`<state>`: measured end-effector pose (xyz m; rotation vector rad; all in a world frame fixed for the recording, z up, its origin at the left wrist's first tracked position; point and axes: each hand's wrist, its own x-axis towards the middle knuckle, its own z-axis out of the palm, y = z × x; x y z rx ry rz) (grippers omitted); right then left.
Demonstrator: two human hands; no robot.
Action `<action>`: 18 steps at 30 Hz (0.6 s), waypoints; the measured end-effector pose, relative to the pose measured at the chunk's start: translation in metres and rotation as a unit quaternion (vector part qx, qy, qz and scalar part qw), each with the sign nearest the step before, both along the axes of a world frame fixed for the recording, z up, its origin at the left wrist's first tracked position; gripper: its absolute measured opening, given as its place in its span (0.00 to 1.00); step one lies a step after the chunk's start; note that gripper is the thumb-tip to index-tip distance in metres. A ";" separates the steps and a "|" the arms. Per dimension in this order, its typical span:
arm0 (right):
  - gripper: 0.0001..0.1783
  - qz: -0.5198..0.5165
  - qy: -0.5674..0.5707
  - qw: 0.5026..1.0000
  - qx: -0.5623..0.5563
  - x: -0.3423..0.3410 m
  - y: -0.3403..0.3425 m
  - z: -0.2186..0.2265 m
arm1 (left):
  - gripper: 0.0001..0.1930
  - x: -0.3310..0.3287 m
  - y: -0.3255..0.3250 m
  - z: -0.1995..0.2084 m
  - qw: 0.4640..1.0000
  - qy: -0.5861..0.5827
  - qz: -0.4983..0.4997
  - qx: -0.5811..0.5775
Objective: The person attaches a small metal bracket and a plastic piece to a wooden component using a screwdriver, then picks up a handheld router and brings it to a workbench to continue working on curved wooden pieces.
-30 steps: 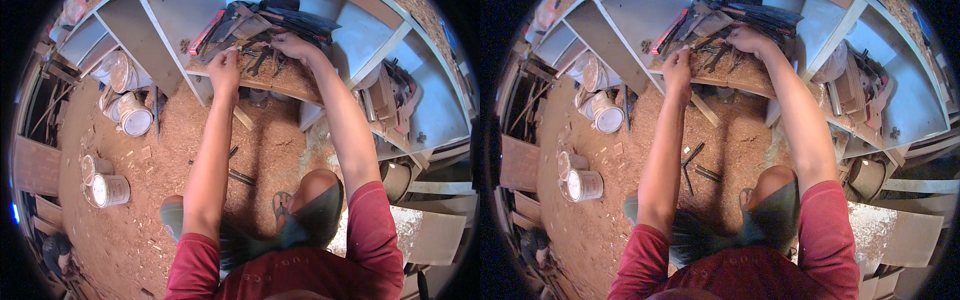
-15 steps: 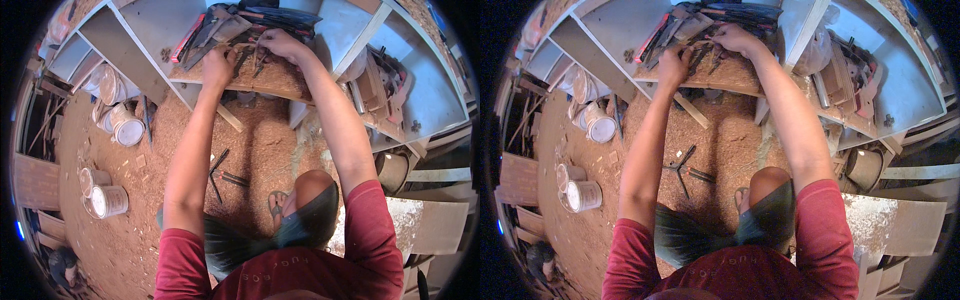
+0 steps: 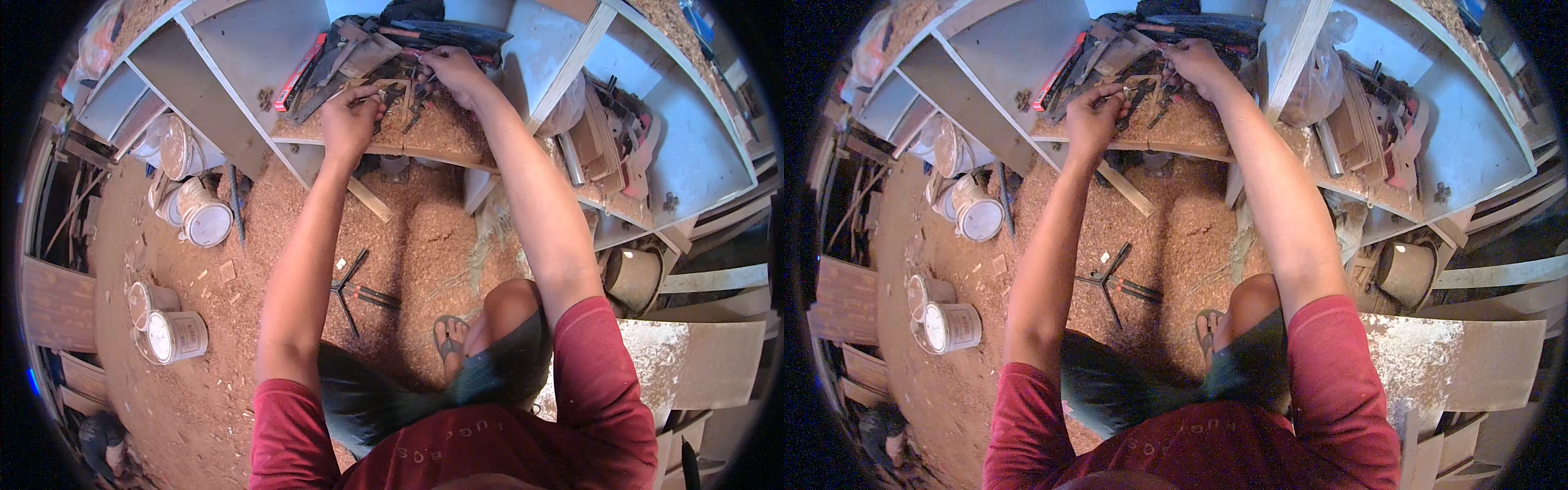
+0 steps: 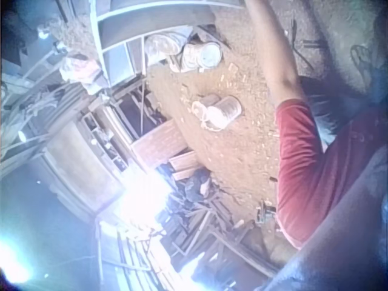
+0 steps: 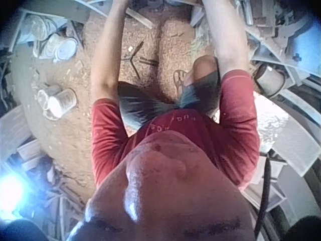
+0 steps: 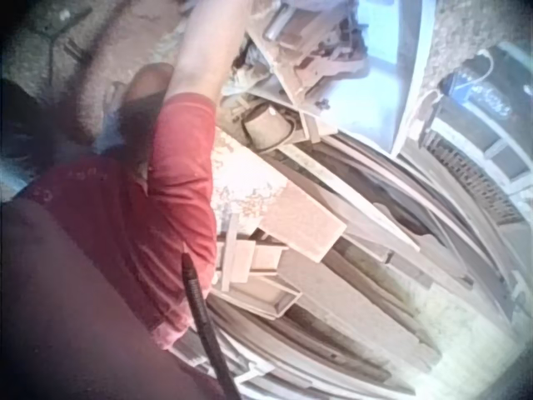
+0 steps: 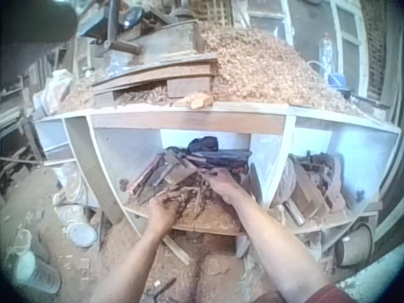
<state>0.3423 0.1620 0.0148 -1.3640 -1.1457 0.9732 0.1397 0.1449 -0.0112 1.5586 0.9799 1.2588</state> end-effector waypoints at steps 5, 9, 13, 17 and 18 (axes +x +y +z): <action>0.14 0.029 0.138 0.990 -0.021 -0.004 -0.007 -0.001 | 0.12 0.007 0.001 0.000 0.894 -0.374 -0.064 -0.239; 0.13 0.082 0.234 0.968 -0.027 -0.001 -0.011 -0.003 | 0.12 0.006 -0.005 -0.001 0.898 -0.336 -0.041 -0.281; 0.11 0.091 0.280 0.956 -0.011 -0.007 -0.018 0.002 | 0.13 -0.003 -0.003 -0.001 0.981 -0.046 -0.028 -0.184; 0.08 0.091 0.298 0.950 -0.009 -0.002 -0.019 0.004 | 0.12 0.002 -0.009 -0.002 0.972 0.226 -0.012 0.063; 0.08 0.088 0.304 0.949 -0.007 0.000 -0.021 0.004 | 0.12 0.007 -0.011 -0.001 0.959 0.268 -0.010 0.094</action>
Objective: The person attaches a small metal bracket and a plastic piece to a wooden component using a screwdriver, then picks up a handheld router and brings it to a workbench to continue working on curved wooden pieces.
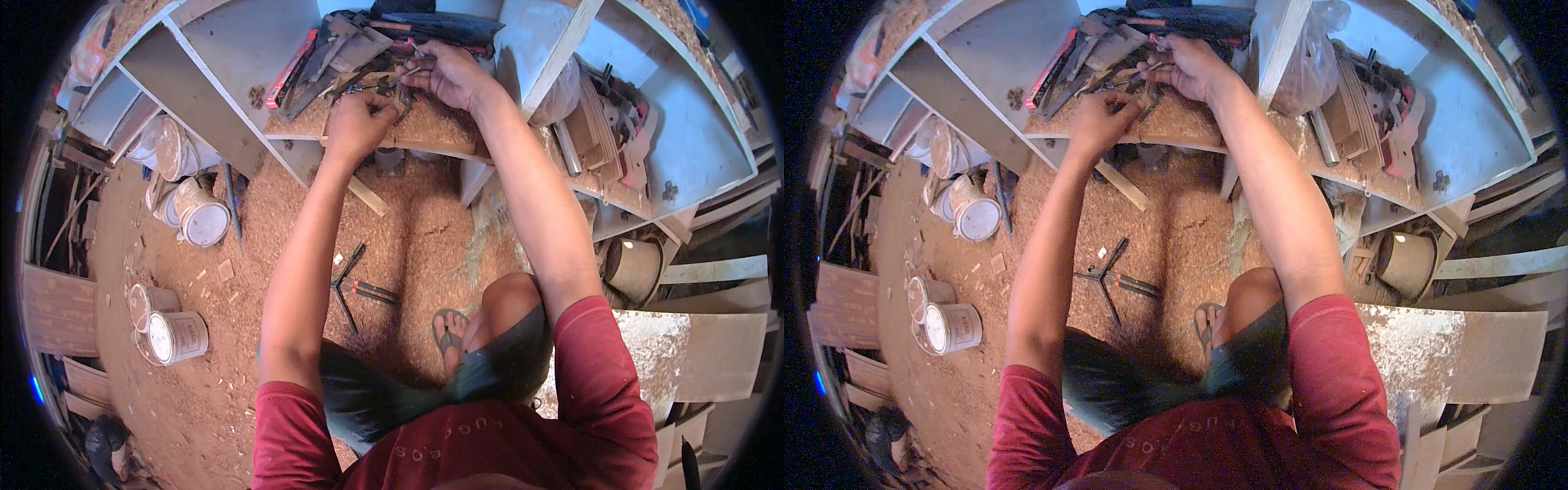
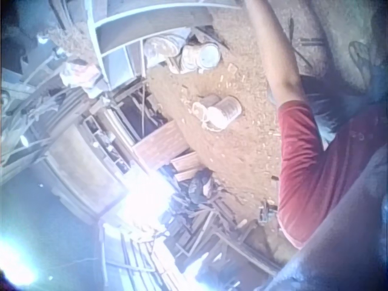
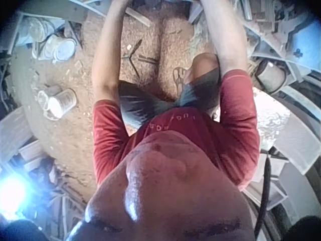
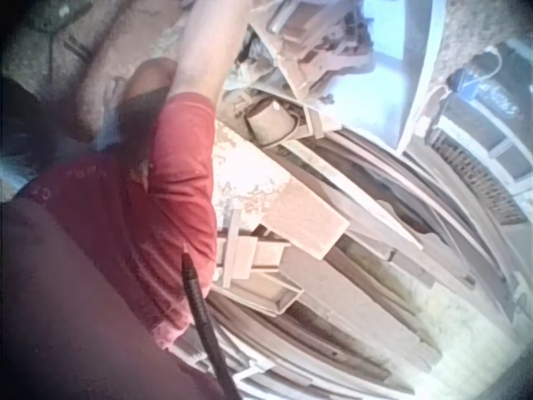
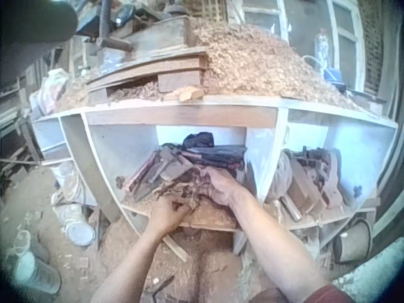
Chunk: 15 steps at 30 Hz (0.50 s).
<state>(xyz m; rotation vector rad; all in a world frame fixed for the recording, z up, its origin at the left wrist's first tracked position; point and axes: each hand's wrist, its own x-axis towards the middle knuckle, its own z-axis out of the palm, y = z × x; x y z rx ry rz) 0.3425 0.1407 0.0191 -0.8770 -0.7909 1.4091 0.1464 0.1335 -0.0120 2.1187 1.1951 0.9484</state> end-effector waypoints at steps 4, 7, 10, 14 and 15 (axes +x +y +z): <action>0.08 -0.015 0.018 1.000 0.020 -0.004 -0.006 0.006 | 0.14 0.008 0.002 -0.004 0.985 0.156 -0.011 0.066; 0.08 -0.019 0.031 0.999 0.024 -0.003 -0.014 0.010 | 0.13 0.018 -0.001 0.002 0.973 0.219 0.014 0.072; 0.08 -0.002 0.053 0.998 0.026 0.005 -0.016 0.009 | 0.13 0.027 0.002 0.008 0.968 0.245 0.019 0.050; 0.09 -0.026 0.075 0.997 0.023 0.000 -0.027 0.014 | 0.12 0.026 0.000 0.007 0.964 0.256 0.027 0.061; 0.09 -0.040 0.078 0.996 0.019 -0.003 -0.032 0.016 | 0.11 0.026 -0.002 0.006 0.964 0.254 0.027 0.069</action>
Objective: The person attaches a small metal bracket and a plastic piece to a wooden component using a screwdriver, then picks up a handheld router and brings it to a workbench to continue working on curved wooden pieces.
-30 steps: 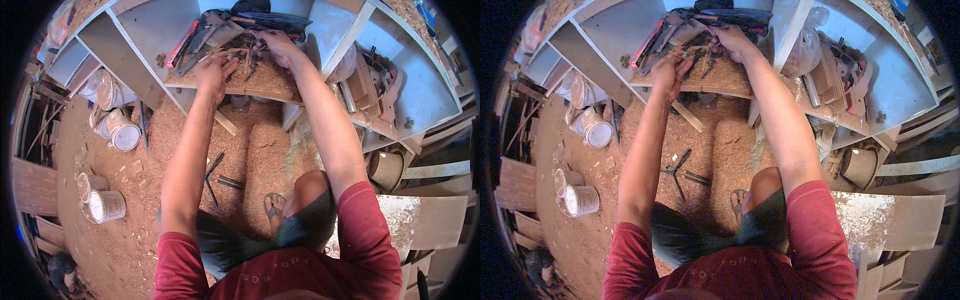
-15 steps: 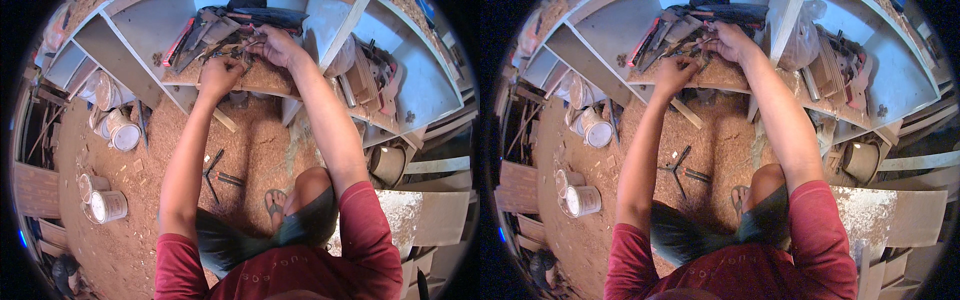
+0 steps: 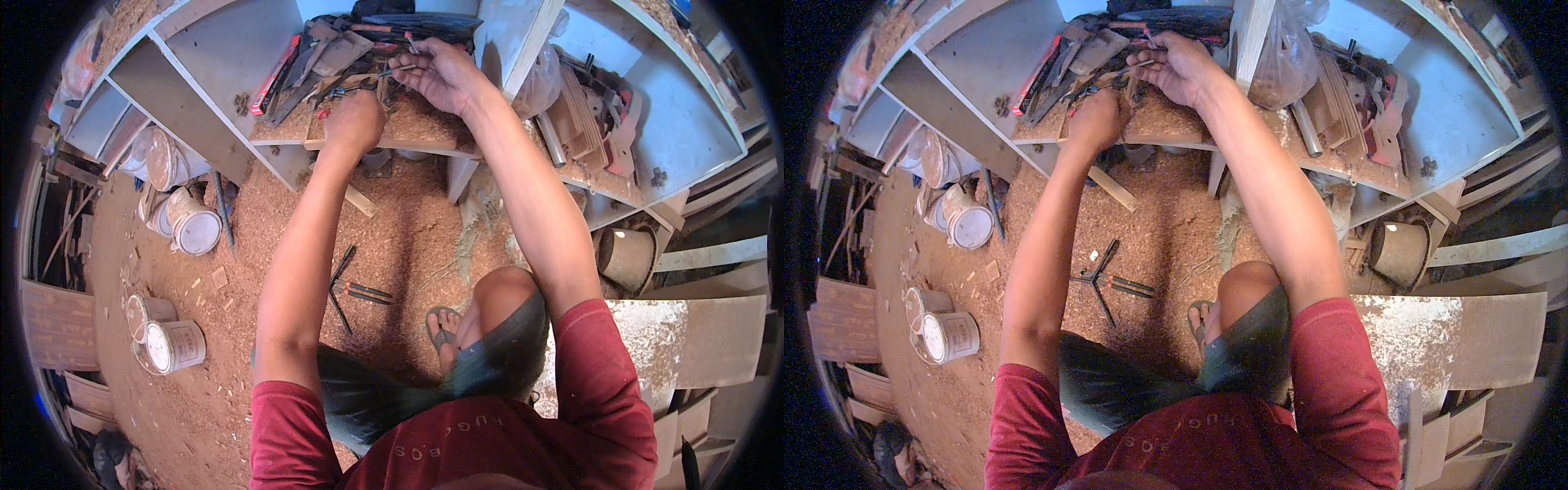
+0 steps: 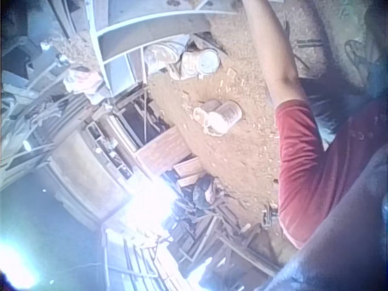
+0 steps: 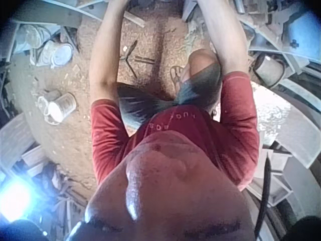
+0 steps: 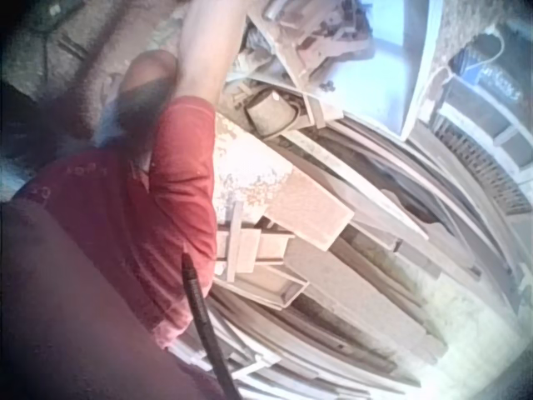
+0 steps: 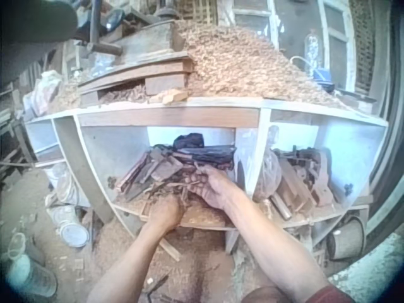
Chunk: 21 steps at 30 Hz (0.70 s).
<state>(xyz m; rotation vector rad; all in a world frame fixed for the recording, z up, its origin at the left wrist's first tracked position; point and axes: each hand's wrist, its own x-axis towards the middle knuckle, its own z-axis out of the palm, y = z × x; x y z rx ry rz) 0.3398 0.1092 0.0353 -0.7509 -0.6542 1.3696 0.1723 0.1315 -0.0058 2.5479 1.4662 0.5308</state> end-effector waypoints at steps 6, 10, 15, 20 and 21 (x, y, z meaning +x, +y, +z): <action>0.09 -0.050 0.009 0.999 0.012 -0.005 -0.021 0.005 | 0.10 -0.005 -0.008 0.009 0.999 0.026 -0.015 0.037; 0.07 -0.053 -0.017 0.998 0.027 -0.004 -0.028 0.009 | 0.15 -0.020 0.009 -0.001 0.996 -0.031 -0.064 0.054; 0.08 -0.010 0.002 0.998 0.056 0.000 -0.039 0.012 | 0.14 -0.048 -0.009 0.025 0.861 -0.356 -0.120 -0.344; 0.12 0.117 -0.031 0.988 0.092 -0.021 -0.064 0.043 | 0.17 -0.093 -0.064 0.053 0.795 -0.431 -0.174 -0.390; 0.12 0.156 -0.049 0.981 0.099 -0.023 -0.069 0.047 | 0.18 -0.099 -0.072 0.054 0.788 -0.438 -0.184 -0.392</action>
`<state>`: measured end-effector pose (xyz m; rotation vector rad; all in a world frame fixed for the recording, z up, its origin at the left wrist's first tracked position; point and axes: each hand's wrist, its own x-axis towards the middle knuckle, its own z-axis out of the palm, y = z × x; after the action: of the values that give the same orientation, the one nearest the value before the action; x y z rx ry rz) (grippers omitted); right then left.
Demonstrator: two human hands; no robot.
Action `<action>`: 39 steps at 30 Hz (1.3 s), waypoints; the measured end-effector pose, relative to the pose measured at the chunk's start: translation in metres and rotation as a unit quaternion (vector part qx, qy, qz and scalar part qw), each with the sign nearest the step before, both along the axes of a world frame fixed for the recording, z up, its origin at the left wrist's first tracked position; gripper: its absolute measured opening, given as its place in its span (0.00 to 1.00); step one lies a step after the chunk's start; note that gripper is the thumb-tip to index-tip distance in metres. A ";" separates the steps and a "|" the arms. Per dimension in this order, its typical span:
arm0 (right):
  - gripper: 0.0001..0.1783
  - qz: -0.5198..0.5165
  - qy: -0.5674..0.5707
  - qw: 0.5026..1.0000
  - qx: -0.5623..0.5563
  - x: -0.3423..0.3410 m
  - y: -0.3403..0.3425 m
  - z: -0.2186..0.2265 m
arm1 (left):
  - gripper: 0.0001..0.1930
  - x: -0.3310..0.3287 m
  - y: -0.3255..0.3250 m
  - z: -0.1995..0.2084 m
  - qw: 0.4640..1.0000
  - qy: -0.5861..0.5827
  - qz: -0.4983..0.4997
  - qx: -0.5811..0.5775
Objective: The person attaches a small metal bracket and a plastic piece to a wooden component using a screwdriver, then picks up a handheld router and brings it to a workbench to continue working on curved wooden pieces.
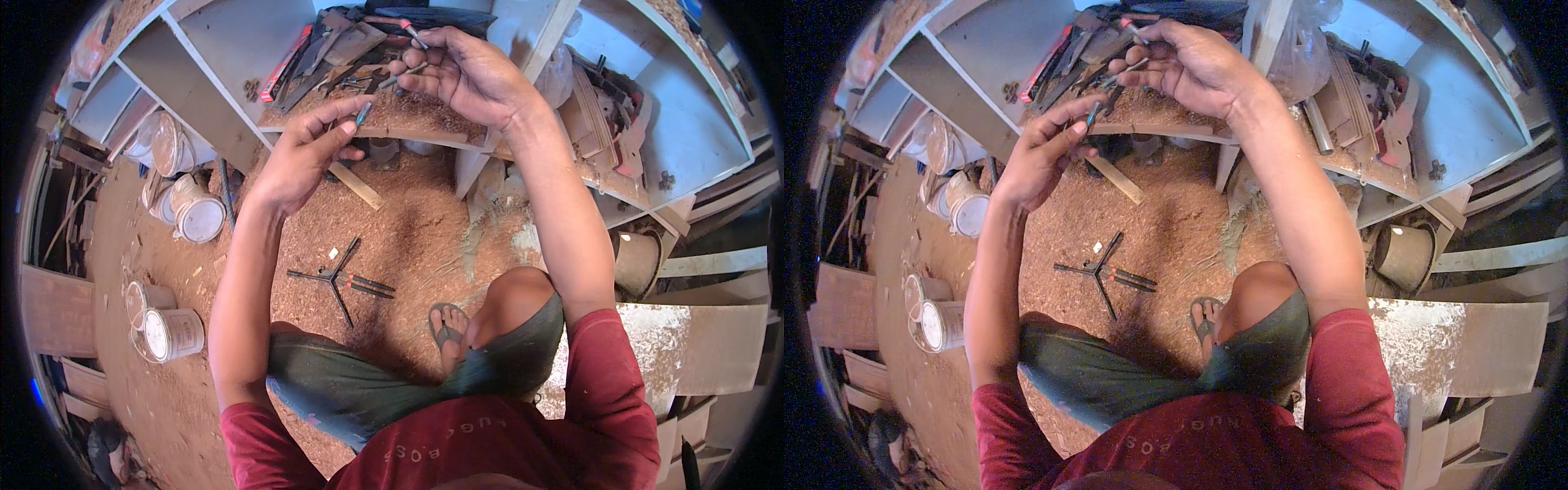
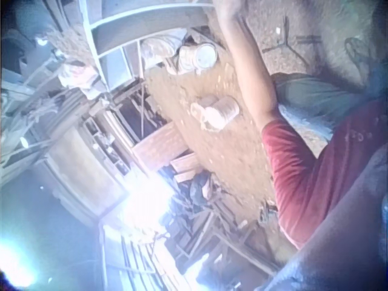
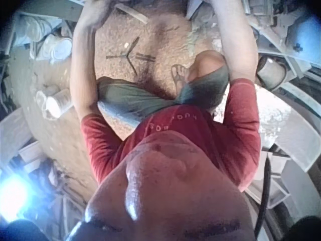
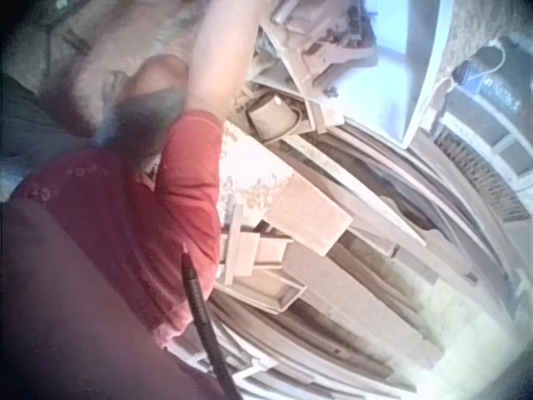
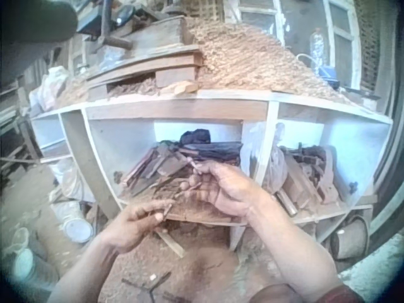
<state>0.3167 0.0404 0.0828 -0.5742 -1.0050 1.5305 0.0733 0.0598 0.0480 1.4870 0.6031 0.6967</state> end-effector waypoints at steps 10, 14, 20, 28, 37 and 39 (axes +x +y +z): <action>0.12 0.069 -0.074 0.995 -0.011 -0.024 -0.004 -0.004 | 0.17 -0.028 -0.020 0.007 0.992 0.057 0.004 0.115; 0.12 0.062 -0.082 0.995 -0.017 -0.026 -0.003 -0.004 | 0.17 -0.031 -0.023 0.006 0.992 0.053 0.006 0.116; 0.13 0.051 -0.100 0.993 -0.023 -0.031 -0.012 0.007 | 0.17 -0.031 -0.021 0.002 0.992 0.044 0.010 0.120; 0.15 0.034 -0.096 0.994 -0.029 -0.035 -0.013 0.007 | 0.18 -0.032 -0.022 0.002 0.996 0.029 0.024 0.085; 0.16 0.032 -0.062 0.997 -0.040 -0.034 -0.012 0.005 | 0.18 -0.030 -0.022 0.002 0.994 0.046 0.040 0.089; 0.16 0.029 -0.057 0.997 -0.036 -0.035 -0.014 0.006 | 0.18 -0.030 -0.020 0.000 0.995 0.044 0.041 0.077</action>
<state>0.2813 0.0266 0.0891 -0.6948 -1.0643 1.6053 0.0430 0.0395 0.0483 1.6492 0.6938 0.7576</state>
